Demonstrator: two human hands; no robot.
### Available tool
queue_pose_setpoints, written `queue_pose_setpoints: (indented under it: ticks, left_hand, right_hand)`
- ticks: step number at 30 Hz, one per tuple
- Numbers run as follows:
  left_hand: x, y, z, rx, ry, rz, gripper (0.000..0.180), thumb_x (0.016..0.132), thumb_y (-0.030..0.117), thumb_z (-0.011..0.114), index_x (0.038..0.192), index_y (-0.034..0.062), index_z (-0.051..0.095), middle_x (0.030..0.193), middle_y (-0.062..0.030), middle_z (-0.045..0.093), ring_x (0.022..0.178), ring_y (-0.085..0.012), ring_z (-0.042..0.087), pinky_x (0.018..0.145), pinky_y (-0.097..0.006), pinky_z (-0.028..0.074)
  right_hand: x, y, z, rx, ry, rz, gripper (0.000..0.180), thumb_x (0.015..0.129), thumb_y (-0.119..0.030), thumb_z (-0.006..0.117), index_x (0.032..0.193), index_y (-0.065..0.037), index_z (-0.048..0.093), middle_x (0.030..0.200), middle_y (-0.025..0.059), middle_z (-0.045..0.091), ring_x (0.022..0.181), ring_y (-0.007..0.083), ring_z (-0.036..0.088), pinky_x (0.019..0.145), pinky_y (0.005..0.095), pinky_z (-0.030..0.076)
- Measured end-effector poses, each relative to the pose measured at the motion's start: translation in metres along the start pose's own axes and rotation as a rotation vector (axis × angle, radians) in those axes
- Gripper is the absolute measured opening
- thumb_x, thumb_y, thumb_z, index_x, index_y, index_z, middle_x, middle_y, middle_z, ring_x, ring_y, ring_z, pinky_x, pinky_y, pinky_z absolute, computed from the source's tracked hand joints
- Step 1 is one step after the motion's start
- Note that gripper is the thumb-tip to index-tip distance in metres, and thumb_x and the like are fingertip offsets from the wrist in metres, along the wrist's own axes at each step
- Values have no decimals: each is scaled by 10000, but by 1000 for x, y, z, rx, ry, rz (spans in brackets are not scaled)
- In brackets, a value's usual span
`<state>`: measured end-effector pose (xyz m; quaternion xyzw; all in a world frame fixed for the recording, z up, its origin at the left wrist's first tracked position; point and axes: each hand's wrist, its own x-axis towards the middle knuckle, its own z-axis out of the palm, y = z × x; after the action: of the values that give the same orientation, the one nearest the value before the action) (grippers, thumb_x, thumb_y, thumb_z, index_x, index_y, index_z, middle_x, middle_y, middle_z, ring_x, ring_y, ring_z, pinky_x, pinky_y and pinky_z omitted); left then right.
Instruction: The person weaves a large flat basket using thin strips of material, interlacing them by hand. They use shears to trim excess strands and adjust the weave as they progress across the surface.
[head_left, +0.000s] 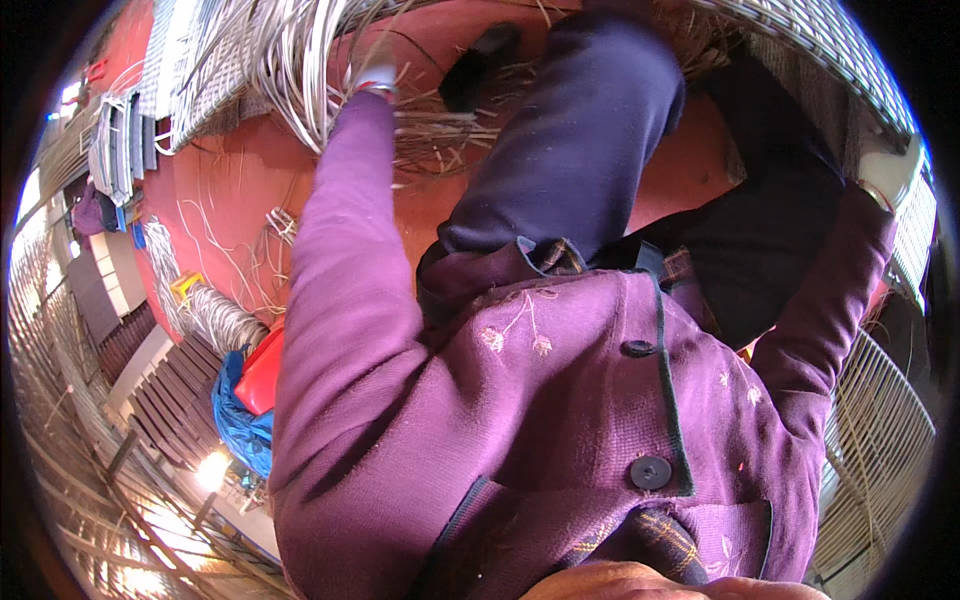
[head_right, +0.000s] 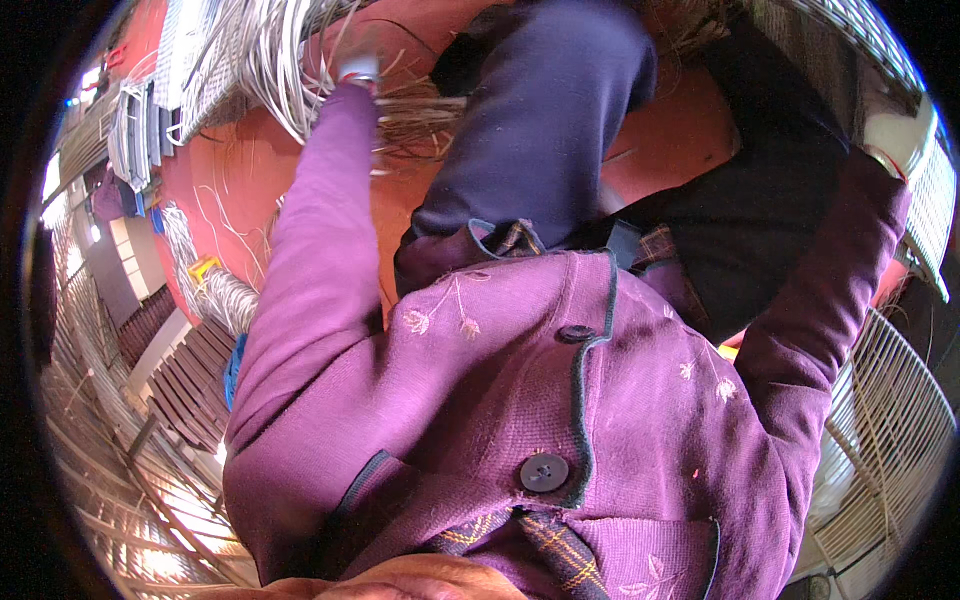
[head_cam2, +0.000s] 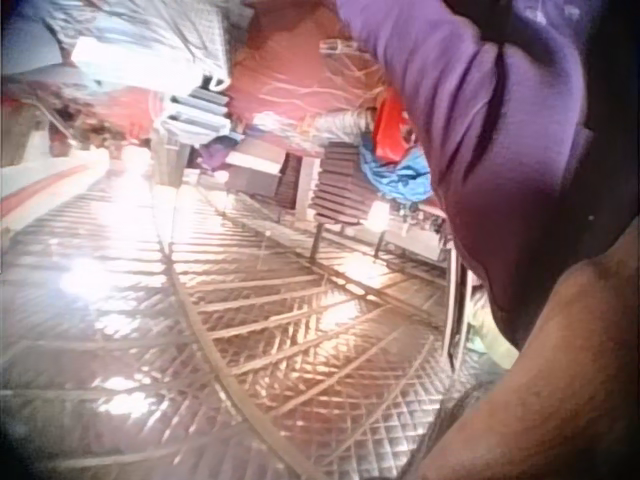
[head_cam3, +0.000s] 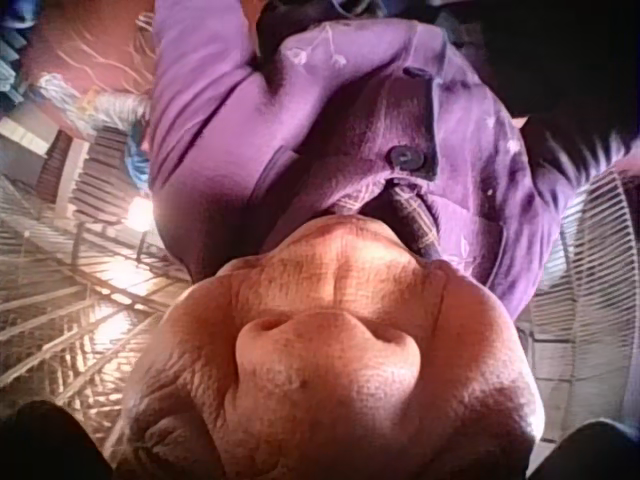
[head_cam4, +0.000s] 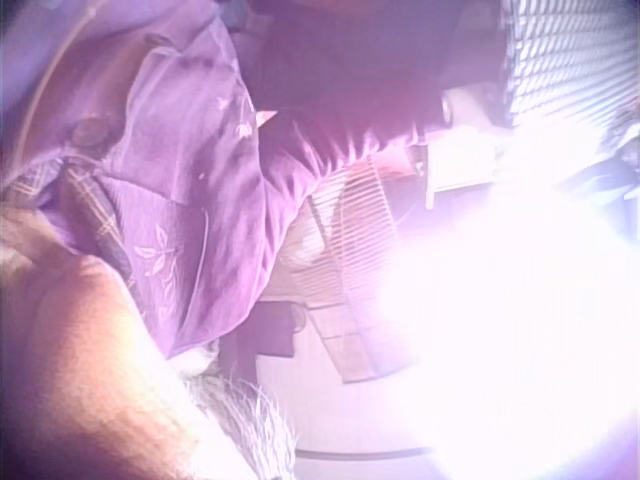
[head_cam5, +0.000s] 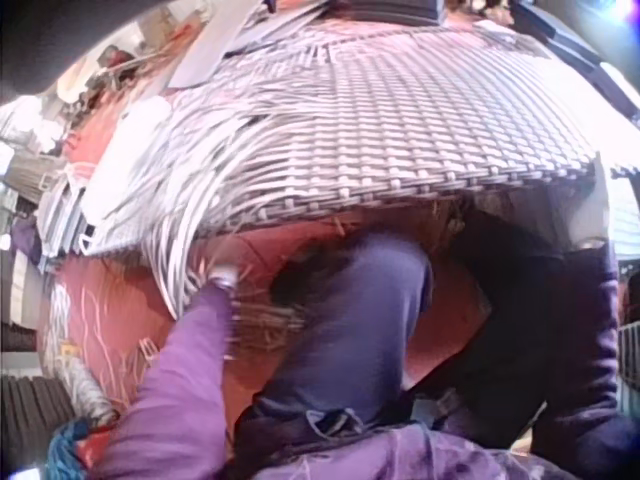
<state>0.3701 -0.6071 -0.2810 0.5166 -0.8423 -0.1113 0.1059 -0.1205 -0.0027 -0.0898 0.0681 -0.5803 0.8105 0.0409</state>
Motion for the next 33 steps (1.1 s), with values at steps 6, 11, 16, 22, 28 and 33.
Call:
queue_pose_setpoints:
  ticks: [6, 11, 16, 22, 28, 33]
  left_hand:
    - [47, -136, -167, 352, 173, -6, 474, 983, 438, 586, 1228, 53, 715, 988, -125, 767, 865, -312, 718, 770, -450, 555]
    - [22, -181, -191, 276, 65, -58, 430, 985, 381, 604, 1217, 38, 720, 996, -112, 766, 867, -274, 714, 770, -421, 562]
    - [-26, -145, -146, -17, -12, 4, 386, 987, 324, 622, 1206, 24, 725, 1004, -99, 765, 870, -236, 711, 771, -392, 569]
    - [-59, -72, -116, -535, -226, 231, 334, 989, 256, 644, 1194, 6, 730, 1013, -84, 764, 873, -190, 707, 771, -358, 577]
    - [-100, -5, -169, -666, -814, 325, 327, 1002, 169, 640, 1267, -16, 687, 1042, -84, 753, 864, -154, 698, 739, -300, 572]
    - [-123, 52, -188, -1278, -999, 24, 492, 1019, 176, 620, 1457, -22, 513, 1254, -135, 716, 936, -198, 714, 770, -278, 567]
  right_hand:
    - [2, 1, -15, 28, 56, 78, 492, 1017, -365, 607, 1383, -46, 520, 1298, 152, 564, 1132, 309, 558, 916, 447, 503]
    - [-4, 5, -15, 20, 155, 166, 569, 1009, -413, 612, 1429, -44, 505, 1393, 174, 544, 1218, 344, 535, 988, 496, 499]
    - [-4, 11, -12, 142, 53, 177, 547, 1009, -427, 602, 1407, -59, 523, 1420, 162, 542, 1242, 337, 533, 975, 520, 527]
    - [15, 22, -40, -5, -61, 159, 573, 958, -290, 680, 1428, -22, 493, 1363, 211, 548, 1233, 346, 538, 1010, 508, 502]
    - [5, 23, -37, -9, -168, 215, 414, 988, -242, 663, 1349, -73, 550, 1249, 137, 594, 1097, 284, 575, 874, 425, 548]
    - [-23, 13, -10, 111, -59, 433, 411, 970, -418, 710, 1238, -122, 611, 1119, 57, 666, 966, 219, 598, 807, 393, 489]
